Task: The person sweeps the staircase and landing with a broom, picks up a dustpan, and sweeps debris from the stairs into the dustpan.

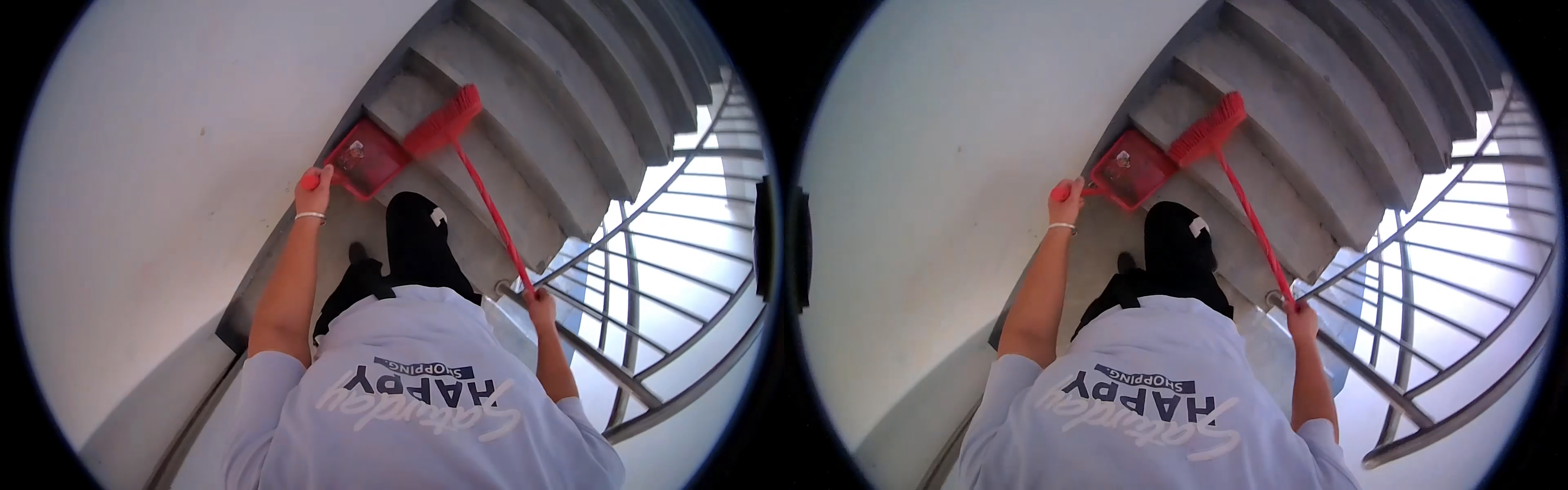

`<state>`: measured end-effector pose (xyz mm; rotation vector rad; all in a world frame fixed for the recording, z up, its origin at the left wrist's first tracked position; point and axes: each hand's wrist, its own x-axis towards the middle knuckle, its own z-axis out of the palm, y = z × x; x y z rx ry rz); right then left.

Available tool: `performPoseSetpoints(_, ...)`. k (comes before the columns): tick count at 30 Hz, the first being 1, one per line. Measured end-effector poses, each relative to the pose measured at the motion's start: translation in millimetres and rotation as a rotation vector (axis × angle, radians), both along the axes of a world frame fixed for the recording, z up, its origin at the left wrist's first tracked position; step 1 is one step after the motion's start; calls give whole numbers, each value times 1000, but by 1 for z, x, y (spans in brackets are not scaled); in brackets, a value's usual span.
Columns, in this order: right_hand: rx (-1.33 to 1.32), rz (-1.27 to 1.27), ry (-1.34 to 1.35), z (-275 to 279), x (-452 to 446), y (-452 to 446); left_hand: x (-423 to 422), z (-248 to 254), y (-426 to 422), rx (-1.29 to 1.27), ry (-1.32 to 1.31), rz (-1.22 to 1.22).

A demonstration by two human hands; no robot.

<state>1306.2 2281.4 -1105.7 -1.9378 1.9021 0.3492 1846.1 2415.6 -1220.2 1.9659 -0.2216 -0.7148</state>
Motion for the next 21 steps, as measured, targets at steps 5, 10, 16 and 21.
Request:
performPoseSetpoints(5,12,-111,-166,-47,-38,41,-19,23,97,-204,116,66)
performPoseSetpoints(10,238,-488,-407,-15,-30,127,-59,72,217,-336,148,143)
performPoseSetpoints(16,298,-550,-481,-15,-98,206,-139,110,324,-395,185,309)
performPoseSetpoints(21,229,-222,-269,-26,-149,188,-194,67,310,-328,94,292)
